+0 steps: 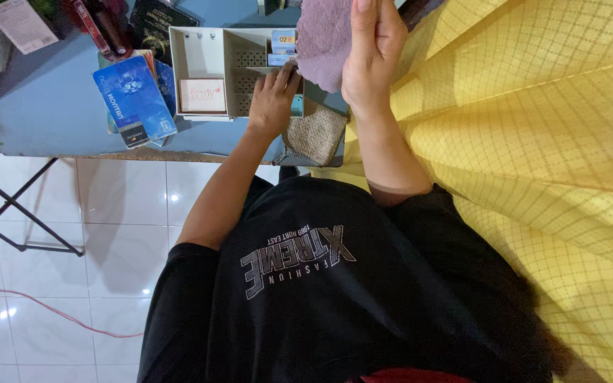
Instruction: The person wipes down several small items including a kitchen timer, a green box, and various card packs with a cloth and then clears the desk surface by placing items into a plastic organizer and moving others to a shelf.
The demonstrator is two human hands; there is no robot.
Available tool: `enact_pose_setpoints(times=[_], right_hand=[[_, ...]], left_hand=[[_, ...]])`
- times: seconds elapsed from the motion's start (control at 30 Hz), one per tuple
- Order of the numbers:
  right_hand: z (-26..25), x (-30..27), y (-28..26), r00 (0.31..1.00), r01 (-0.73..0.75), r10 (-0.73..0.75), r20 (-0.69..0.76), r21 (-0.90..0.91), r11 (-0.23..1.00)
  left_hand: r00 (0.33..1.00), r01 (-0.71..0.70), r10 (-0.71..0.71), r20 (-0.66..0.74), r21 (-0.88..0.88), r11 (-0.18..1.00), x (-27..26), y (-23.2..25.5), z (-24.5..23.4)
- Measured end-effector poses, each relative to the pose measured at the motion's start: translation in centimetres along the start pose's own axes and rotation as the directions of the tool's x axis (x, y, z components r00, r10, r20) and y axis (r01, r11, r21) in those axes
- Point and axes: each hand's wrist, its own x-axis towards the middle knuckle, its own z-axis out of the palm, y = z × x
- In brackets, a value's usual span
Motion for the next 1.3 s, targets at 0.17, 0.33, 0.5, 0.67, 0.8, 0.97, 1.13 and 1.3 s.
enact_pose_setpoints(times=[0.17, 0.33, 0.5, 0.67, 0.8, 0.97, 1.13, 1.3], right_hand=[[0.3, -0.2, -0.7, 1.000, -0.007, 0.007, 0.011, 0.001, 1.000], [1.0, -0.5, -0.7, 0.999, -0.031, 0.033, 0.037, -0.050, 0.998], [3.5, -1.5, 0.3, 0.915, -0.154, 0.311, 0.256, -0.491, 0.857], [6.2, -3.9, 0.0, 0.849, 0.226, 0.019, 0.528, -0.395, 0.890], [6.8, -4.1, -0.2, 0.862, 0.132, 0.101, 0.496, -0.413, 0.901], [5.4, -3.3, 2.0, 0.822, -0.062, 0.298, 0.485, -0.443, 0.894], [4.6, -3.0, 3.5, 0.883, -0.024, 0.245, 0.399, -0.484, 0.875], [1.9, -0.1, 5.2, 0.965, -0.145, 0.204, 0.162, -0.318, 0.937]], left_hand=[[0.999, 0.038, -0.038, 0.012, -0.065, 0.997, -1.3, -0.5, 0.9], [0.974, 0.135, -0.182, -0.138, -0.296, 0.946, -1.9, -0.6, -1.6], [0.766, 0.258, -0.569, -0.299, -0.668, 0.698, -1.7, 0.6, -9.0], [0.710, -0.091, -0.666, -0.229, -0.968, 0.235, -2.0, 0.9, -14.7], [0.729, -0.190, -0.592, -0.343, -0.933, 0.306, -2.8, 1.3, -17.8], [0.797, -0.130, -0.525, -0.298, -0.934, 0.331, -2.9, 2.4, -20.3], [0.816, -0.034, -0.462, -0.348, -0.826, 0.562, -3.0, 3.0, -21.4], [0.765, 0.129, -0.515, -0.387, -0.691, 0.711, -3.3, 1.2, -18.2]])
